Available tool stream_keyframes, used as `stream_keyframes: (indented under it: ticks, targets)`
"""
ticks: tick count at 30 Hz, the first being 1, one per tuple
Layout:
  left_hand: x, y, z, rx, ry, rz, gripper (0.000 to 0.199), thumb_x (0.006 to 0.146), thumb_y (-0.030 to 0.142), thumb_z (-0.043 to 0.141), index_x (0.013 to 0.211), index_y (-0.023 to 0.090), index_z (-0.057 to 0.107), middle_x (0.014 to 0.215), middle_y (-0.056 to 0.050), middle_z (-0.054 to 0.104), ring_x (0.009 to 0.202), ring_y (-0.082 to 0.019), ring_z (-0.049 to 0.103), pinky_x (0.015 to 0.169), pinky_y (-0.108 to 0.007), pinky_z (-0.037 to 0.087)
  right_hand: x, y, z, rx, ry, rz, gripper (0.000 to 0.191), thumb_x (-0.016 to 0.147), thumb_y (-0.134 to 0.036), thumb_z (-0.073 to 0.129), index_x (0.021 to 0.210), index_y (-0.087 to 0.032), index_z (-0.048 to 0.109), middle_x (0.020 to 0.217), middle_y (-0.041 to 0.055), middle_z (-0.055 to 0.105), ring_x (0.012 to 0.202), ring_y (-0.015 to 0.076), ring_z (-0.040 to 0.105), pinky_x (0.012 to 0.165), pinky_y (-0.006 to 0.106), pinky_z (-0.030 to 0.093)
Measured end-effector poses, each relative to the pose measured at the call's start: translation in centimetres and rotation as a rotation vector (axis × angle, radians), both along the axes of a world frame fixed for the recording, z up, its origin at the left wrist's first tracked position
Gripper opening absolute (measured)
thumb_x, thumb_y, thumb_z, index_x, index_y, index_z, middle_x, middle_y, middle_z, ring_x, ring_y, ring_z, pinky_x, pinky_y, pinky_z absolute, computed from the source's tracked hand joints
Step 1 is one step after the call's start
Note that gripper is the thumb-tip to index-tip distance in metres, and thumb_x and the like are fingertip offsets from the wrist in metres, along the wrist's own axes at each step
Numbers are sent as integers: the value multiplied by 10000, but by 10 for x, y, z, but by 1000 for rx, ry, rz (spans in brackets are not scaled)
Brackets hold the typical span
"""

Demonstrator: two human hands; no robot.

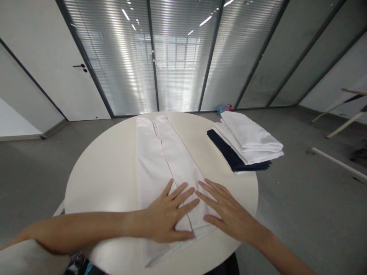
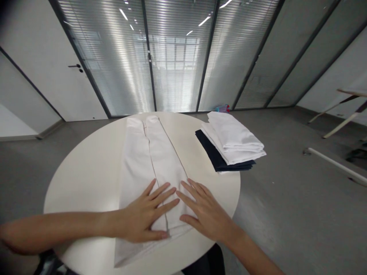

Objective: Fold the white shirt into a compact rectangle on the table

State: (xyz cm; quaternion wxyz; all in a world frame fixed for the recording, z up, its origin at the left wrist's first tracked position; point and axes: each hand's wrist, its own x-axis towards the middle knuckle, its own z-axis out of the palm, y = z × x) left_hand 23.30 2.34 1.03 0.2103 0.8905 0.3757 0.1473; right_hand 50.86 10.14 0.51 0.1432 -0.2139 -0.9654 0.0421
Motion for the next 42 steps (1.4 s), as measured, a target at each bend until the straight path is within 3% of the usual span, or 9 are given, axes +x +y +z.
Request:
stream_keyframes:
  ticks: [6,10,12,19,25,28,31,35,42]
  targets:
    - [-22,-36,24,-62,-18,-167,941,889,527,660,1633,303,131,1672,-97,172,1533,-376,173,1243,-597,-3,11,-45,2,81,-78,128,1022,812,-778,595,1593,-177,327,1645,190,273,1530,399,175,1154,614,349]
    - [-53,-90,43,-142,18,-154,946,844,370,721,1616,378,174,1657,-41,254,1512,-364,258,1259,-559,114,28,-68,-9,231,-28,187,604,939,-314,605,1523,-247,467,1587,91,429,1514,319,270,1201,554,309]
    - [-66,-112,40,-128,75,-66,966,813,303,739,1608,398,199,1650,-28,278,1513,-370,262,1254,-583,132,32,-69,-13,254,3,207,591,904,-65,498,1464,-252,536,1521,49,523,1478,250,359,1220,506,295]
    - [-79,-142,6,163,219,65,796,901,-12,449,1599,333,284,1612,-51,370,1486,-232,369,1268,-507,176,27,-54,-3,192,45,321,506,918,-25,453,1372,-195,600,1394,63,643,1370,195,504,1110,382,430]
    - [-91,-134,45,-99,12,37,570,1009,234,454,1570,288,364,1538,-57,500,1397,-236,499,1216,-419,340,14,-39,31,-207,283,392,286,1019,-172,472,1262,-216,616,1090,81,751,1035,190,687,891,339,535]
    - [-109,-111,57,-332,-228,360,441,1030,445,426,1405,278,588,1346,-63,670,1231,-263,628,1071,-387,494,-10,-16,48,-371,435,181,255,1043,-298,435,965,-220,664,808,39,704,732,178,659,664,289,513]
    - [-122,-67,48,-574,-565,714,541,959,634,477,1224,214,691,1146,-94,740,1094,-296,675,923,-390,565,-47,18,48,-492,498,-162,392,1024,-477,418,818,-207,613,729,32,648,678,186,609,607,280,474]
    - [-129,-13,21,-926,-899,824,636,783,660,725,1148,142,674,1121,-160,725,979,-280,697,815,-359,583,-88,55,29,-684,449,-347,519,935,-656,400,849,-184,599,843,84,672,816,246,623,742,357,491]
    - [-130,-8,4,-981,-973,866,663,758,676,747,1162,156,668,1083,-141,740,931,-268,707,722,-318,574,-74,46,21,-961,322,-413,394,909,-595,483,968,-213,563,604,-25,572,546,192,564,539,288,418]
